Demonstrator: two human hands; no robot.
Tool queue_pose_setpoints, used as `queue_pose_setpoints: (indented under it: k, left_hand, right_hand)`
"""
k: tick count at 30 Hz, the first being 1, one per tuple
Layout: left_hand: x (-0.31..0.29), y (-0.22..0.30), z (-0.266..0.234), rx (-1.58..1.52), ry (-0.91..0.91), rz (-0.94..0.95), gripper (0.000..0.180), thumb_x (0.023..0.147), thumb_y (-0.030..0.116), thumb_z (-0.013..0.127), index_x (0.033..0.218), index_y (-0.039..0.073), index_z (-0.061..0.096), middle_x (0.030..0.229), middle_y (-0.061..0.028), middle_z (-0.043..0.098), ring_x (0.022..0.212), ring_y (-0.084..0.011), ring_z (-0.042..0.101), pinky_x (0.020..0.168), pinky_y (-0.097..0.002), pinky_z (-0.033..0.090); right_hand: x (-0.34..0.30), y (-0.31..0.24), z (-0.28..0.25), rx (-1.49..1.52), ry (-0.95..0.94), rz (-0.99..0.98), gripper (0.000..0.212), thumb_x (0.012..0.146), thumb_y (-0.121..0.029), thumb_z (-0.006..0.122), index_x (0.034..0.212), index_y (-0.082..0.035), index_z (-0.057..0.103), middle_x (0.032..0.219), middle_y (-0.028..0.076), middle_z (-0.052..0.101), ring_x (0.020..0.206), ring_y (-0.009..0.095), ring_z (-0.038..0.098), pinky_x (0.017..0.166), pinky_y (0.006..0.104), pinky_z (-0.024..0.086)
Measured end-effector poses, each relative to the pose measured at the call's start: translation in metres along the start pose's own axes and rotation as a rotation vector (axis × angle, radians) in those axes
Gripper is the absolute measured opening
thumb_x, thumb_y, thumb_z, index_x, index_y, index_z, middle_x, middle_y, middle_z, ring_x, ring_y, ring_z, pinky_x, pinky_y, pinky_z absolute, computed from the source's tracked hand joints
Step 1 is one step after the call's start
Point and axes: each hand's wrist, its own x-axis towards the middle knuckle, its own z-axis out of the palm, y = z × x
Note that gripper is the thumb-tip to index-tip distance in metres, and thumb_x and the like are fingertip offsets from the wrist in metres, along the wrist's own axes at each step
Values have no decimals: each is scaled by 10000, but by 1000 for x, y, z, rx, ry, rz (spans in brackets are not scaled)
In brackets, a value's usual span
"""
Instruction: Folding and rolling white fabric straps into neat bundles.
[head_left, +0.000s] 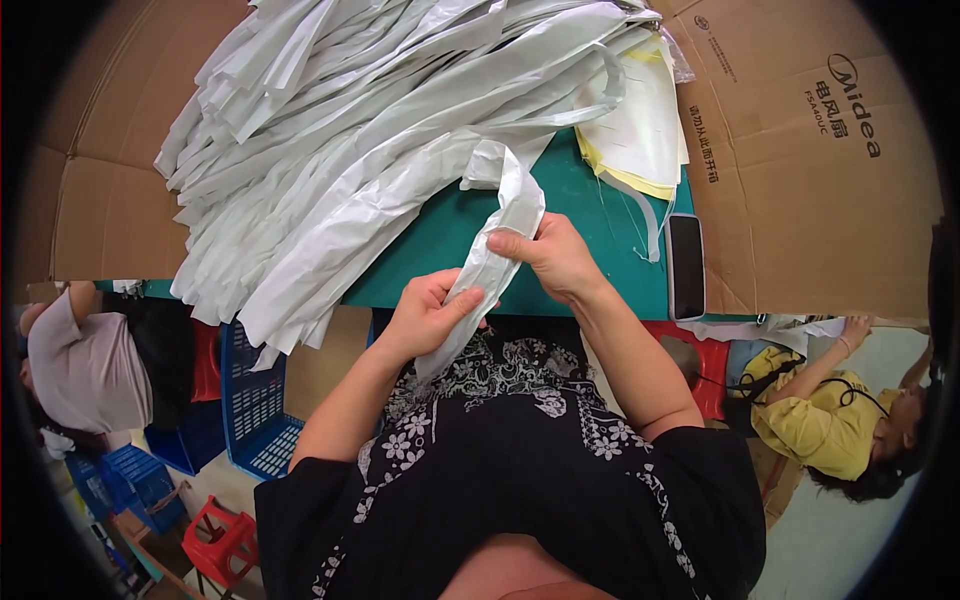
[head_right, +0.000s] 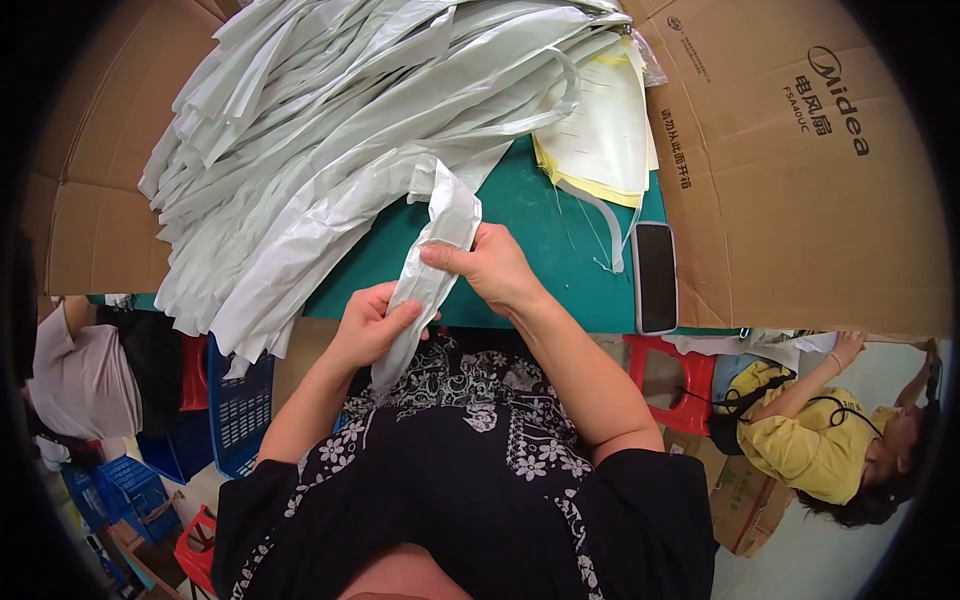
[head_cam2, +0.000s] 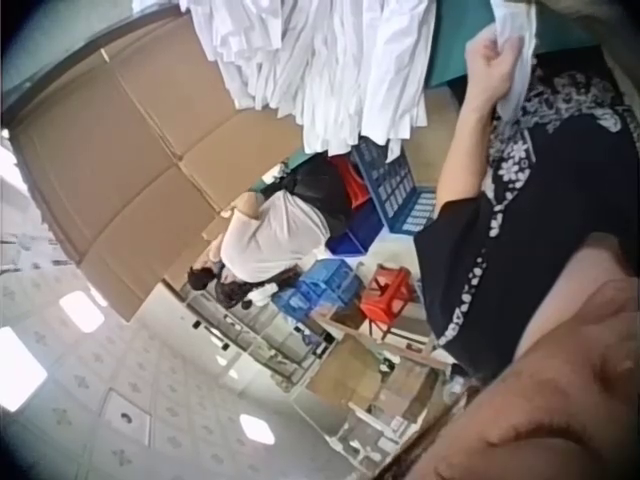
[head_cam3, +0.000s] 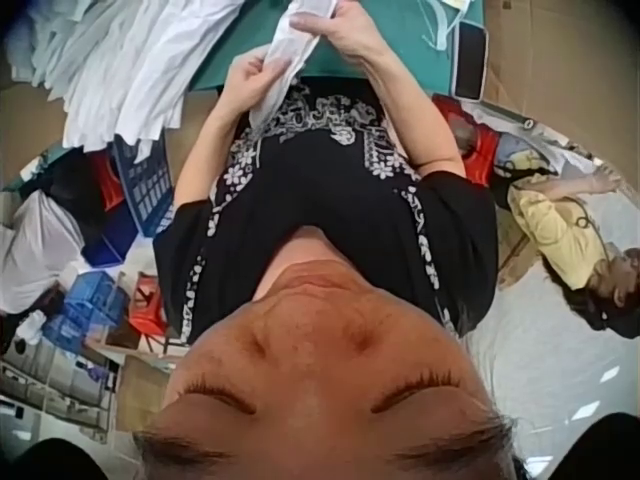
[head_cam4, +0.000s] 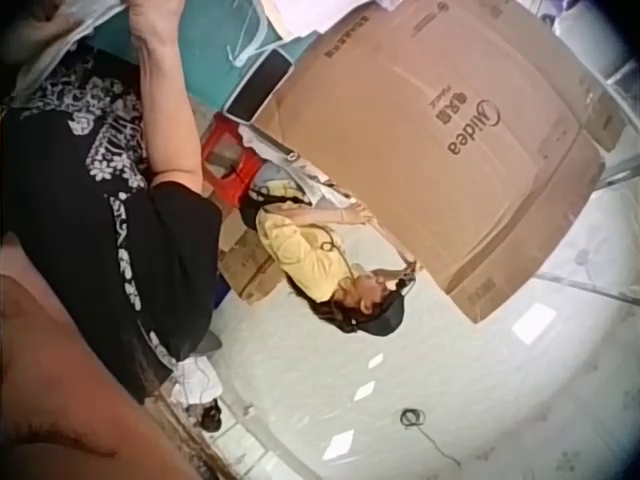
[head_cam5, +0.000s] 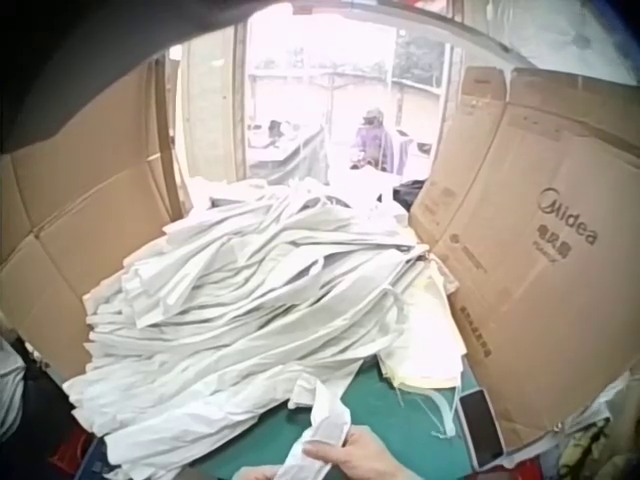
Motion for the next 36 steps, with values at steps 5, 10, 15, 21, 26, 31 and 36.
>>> queue_pose_setpoints:
  k: [5, 10, 15, 21, 26, 31, 36]
  left_hand:
    - [0, 14, 2, -639, -336, -217, 591, 912, 508, 405, 1155, -22, 504, 951, -113, 621, 771, -180, 617, 678, -289, 499]
    - [4, 12, 16, -636, -237, -235, 365, 872, 330, 566, 1022, -2, 535, 830, -71, 598, 743, -175, 604, 693, -308, 508]
    - [-4, 15, 15, 330, 232, 124, 186, 828, 178, 641, 885, 15, 571, 787, -9, 579, 717, -57, 513, 624, -228, 426]
    - [-7, 5, 23, 114, 214, 121, 189, 863, 163, 589, 954, -2, 605, 829, -12, 620, 734, -54, 525, 659, -220, 433]
    - [-12, 1, 17, 99, 203, 122, 214, 888, 168, 560, 994, -11, 612, 828, -1, 629, 729, -42, 520, 656, -213, 430]
    - [-8, -7, 11, 39, 204, 127, 243, 905, 216, 550, 930, -14, 624, 788, 12, 617, 699, -30, 504, 614, -199, 413]
    - [-4, -9, 2, 44, 167, 41, 275, 918, 247, 535, 897, -14, 618, 748, 26, 601, 662, -20, 489, 573, -191, 393]
  right_hand:
    - [-1, 20, -6, 270, -180, -137, 236, 783, -156, 707, 945, -13, 613, 879, 83, 639, 815, 179, 610, 765, 313, 489]
    - [0, 37, -2, 455, -323, -198, 410, 817, -247, 664, 1149, -54, 519, 992, 130, 624, 990, 256, 590, 867, 383, 473]
    - [-26, 30, -5, 176, -78, -99, 370, 844, -131, 621, 1162, 31, 522, 1052, 92, 615, 936, 158, 592, 851, 294, 465]
    - [-34, 26, 8, -128, -61, -153, 241, 859, -149, 612, 1013, 37, 613, 930, 47, 645, 849, 96, 579, 776, 239, 462]
    - [-31, 37, 9, -81, -65, -190, 270, 898, -214, 572, 998, 33, 617, 920, 35, 641, 830, 76, 565, 754, 229, 455]
    - [-27, 38, 24, -41, 4, -92, 322, 926, -272, 523, 951, 30, 630, 891, 28, 635, 793, 66, 547, 724, 235, 449]
    - [-21, 42, 22, -126, -6, -96, 287, 910, -248, 552, 951, 25, 629, 875, 23, 633, 782, 65, 545, 703, 224, 443]
